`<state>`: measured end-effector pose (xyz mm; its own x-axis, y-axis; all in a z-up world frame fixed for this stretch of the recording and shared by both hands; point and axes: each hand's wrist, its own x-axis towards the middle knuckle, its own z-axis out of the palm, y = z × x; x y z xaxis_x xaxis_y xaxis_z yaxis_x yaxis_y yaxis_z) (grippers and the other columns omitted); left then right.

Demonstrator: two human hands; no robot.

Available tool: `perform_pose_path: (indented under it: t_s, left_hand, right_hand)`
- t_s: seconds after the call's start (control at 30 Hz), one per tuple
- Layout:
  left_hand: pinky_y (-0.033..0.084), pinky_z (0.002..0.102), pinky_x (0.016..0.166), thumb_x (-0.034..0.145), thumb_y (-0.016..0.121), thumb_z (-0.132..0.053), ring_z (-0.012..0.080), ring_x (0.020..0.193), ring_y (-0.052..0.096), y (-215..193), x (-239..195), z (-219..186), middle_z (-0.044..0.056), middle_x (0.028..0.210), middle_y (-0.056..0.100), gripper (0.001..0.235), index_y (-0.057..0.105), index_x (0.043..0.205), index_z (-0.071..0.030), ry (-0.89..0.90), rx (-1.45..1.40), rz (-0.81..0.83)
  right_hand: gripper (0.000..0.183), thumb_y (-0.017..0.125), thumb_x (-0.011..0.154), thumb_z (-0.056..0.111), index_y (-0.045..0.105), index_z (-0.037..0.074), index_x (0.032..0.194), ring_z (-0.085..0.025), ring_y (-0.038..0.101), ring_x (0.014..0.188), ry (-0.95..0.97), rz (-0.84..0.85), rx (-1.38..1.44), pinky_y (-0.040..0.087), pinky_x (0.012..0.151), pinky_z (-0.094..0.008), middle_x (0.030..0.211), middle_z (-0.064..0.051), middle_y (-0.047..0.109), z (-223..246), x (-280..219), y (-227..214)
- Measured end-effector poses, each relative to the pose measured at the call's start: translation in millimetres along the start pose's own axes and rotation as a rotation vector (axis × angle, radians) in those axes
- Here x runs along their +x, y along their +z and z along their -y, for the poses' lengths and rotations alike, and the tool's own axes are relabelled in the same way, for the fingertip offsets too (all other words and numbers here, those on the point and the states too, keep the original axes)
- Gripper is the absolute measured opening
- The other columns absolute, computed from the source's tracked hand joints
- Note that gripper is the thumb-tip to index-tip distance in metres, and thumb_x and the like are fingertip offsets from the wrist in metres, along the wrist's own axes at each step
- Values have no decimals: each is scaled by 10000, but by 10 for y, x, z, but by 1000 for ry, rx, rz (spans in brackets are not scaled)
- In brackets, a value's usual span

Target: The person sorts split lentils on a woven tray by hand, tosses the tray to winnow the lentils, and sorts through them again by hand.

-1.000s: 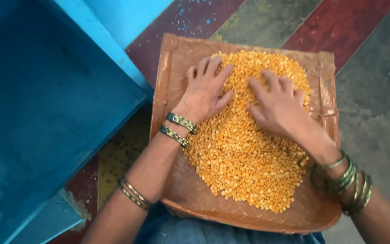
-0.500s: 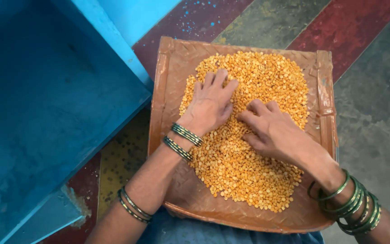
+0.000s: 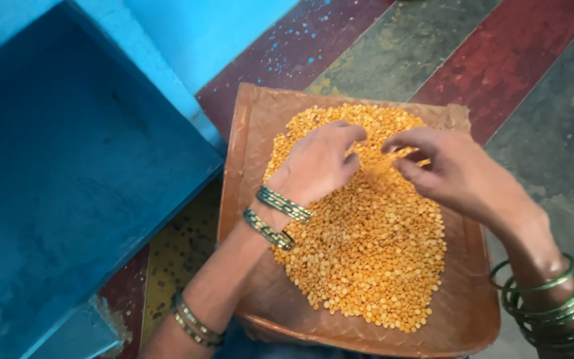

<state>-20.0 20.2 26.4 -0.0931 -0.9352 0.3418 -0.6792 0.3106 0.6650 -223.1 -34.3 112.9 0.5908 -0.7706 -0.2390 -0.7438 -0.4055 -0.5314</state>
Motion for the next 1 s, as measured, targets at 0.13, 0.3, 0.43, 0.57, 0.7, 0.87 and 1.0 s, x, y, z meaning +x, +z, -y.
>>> perform_pose_path:
  t_s: [0.13,0.3,0.43,0.57,0.7,0.87,1.0]
  left_hand:
    - [506,527,820,839,661,-174,387,974,643,-75,5,12,160,977,654,221,667,1036,-73,-149,198,32]
    - [483,523,842,831,659,-169,362,1030,582,-5,-124,59,144,1096,608,337,629,1155,-81,-154,247,-72]
    - [452,513,855,795,663,-158,369,1064,534,82,-205,82,170,1141,557,429,599,1206,-51,-80,308,-127]
    - [442,497,872,814,641,-142,338,1076,546,89,-218,153,145,1153,573,394,604,1197,-56,-175,287,-8]
    - [438,486,938,823,656,-158,311,1131,570,55,-225,179,110,1174,622,313,640,1125,-78,-106,233,37]
    - [438,487,899,839,707,-220,316,1080,595,-120,-169,58,104,1079,668,157,674,836,-66,-127,135,32]
    - [493,435,860,886,733,-297,287,967,638,-185,-32,-23,94,920,676,304,629,719,-65,-197,178,182]
  right_hand:
    - [360,581,927,245,688,125,1249,-254,742,1021,50,-56,-51,572,890,-388,1146,-110,762,-149,-11,-120]
    - [383,585,894,240,680,111,1241,-287,710,1054,-46,-39,-108,545,918,-415,1184,-119,737,-514,4,70]
    - [443,574,913,202,605,48,1328,-351,657,1046,-131,-129,-214,518,914,-476,1134,-176,685,-634,33,294]
    - [400,537,938,132,580,29,1322,-352,648,966,-56,-112,-376,535,878,-482,1071,-194,625,-568,204,518]
    - [415,548,866,92,620,44,1273,-315,648,898,-312,30,-215,552,792,-448,1006,-159,621,-346,141,608]
    - [234,667,889,248,714,89,1055,-257,691,766,-183,-76,-33,569,687,-417,973,-102,685,-254,-8,327]
    - [227,716,939,324,744,100,908,-199,686,795,115,-118,-233,597,718,-359,907,-50,705,-364,-42,268]
